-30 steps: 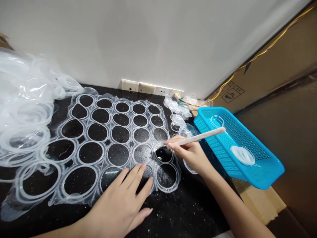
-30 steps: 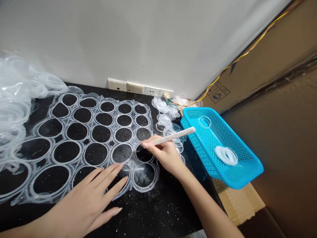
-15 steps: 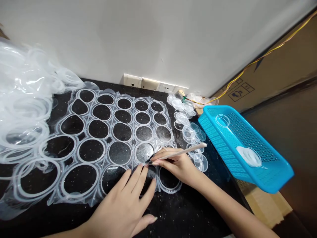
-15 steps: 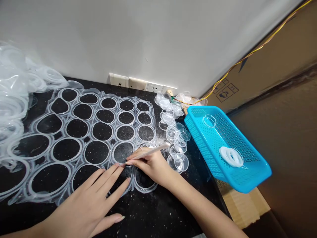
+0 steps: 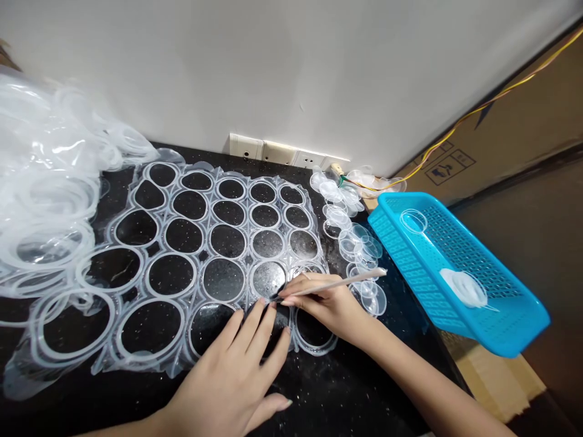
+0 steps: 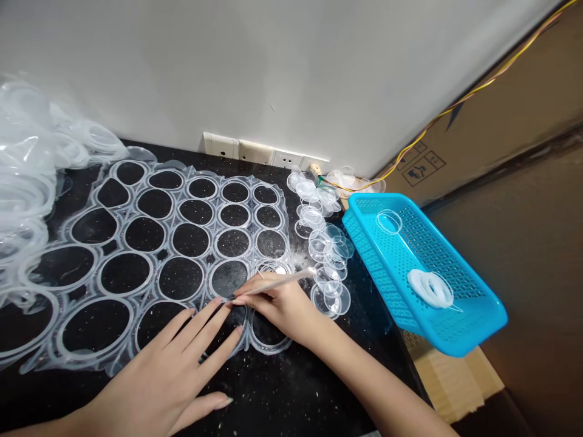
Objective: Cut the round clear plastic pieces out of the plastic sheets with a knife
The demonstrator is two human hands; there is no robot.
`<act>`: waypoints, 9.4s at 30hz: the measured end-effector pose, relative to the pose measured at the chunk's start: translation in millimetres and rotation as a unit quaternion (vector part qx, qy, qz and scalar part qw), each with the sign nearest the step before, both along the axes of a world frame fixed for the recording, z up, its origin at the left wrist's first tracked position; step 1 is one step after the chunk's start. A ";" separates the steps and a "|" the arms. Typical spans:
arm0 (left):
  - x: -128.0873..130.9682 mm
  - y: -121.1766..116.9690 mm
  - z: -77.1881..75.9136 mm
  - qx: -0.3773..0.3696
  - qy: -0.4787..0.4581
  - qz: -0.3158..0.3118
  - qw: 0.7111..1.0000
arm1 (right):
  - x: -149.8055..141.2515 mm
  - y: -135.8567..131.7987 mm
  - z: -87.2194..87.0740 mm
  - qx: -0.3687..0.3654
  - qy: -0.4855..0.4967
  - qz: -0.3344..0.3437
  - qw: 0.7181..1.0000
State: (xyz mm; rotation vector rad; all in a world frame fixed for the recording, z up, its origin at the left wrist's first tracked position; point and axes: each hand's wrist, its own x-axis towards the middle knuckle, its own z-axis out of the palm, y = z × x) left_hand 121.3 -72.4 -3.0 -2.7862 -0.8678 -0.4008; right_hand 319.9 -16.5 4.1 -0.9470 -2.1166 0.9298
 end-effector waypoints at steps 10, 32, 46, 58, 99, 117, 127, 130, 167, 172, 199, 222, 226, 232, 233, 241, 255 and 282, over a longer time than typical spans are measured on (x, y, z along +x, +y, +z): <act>-2.6 1.1 -1.9 -0.016 -0.014 -0.009 1.000 | 3.8 -10.2 -1.8 0.217 -0.151 0.071 0.962; -5.6 -11.2 -17.1 -0.109 -0.005 0.011 0.994 | 42.5 74.0 17.9 0.093 0.190 -0.374 0.903; -7.9 18.1 15.4 -0.083 -0.030 -0.009 0.996 | 46.1 65.3 28.3 -0.261 0.269 -0.222 0.900; 11.4 51.6 5.9 -0.061 0.044 0.033 0.997 | 22.7 74.6 31.8 -0.209 0.117 -0.155 0.958; 7.0 52.4 12.9 -0.247 0.054 0.040 0.967 | 0.5 58.1 -11.1 0.187 -0.168 0.021 0.968; 12.1 54.8 21.7 -0.305 0.118 0.044 0.944 | 28.0 118.4 8.0 -0.060 0.262 -0.294 0.917; 10.2 50.7 18.2 -0.280 0.128 0.046 0.950 | 50.6 121.8 23.4 -0.202 0.378 -0.283 0.858; 11.3 52.3 17.1 -0.276 0.130 0.045 0.951 | 50.6 118.3 27.0 -0.259 0.380 -0.263 0.848; 15.3 108.6 16.3 -0.185 0.115 0.080 0.973 | -6.0 125.2 15.8 -0.166 0.041 -0.074 0.982; 16.3 108.4 11.4 -0.228 0.110 0.084 0.964 | -2.6 126.6 9.6 -0.133 -0.008 -0.027 0.991; 14.0 110.8 11.5 -0.278 0.050 0.086 0.955 | -5.1 105.5 2.3 0.263 -0.229 0.046 0.936; 14.2 109.6 18.4 -0.307 0.104 0.070 0.943 | 30.8 149.5 16.1 0.085 0.132 -0.355 0.921; 13.8 109.4 17.9 -0.308 0.109 0.072 0.943 | 45.7 156.5 20.3 0.050 0.216 -0.379 0.899; 15.1 106.8 17.8 -0.288 0.119 0.072 0.947 | 67.5 165.2 38.1 -0.043 0.330 -0.362 0.871; 15.4 106.7 17.8 -0.281 0.117 0.070 0.950 | 68.4 165.2 40.8 -0.088 0.338 -0.345 0.871; 14.5 105.4 14.3 -0.204 0.094 0.062 0.972 | 51.3 155.0 46.8 -0.324 0.366 -0.232 0.841; 9.5 110.3 15.1 -0.183 0.055 0.052 0.980 | 45.3 149.9 45.0 -0.231 0.311 -0.247 0.888; 15.2 160.8 2.6 -0.150 0.064 0.101 0.981 | 48.9 139.8 54.5 -0.191 0.095 -0.176 0.961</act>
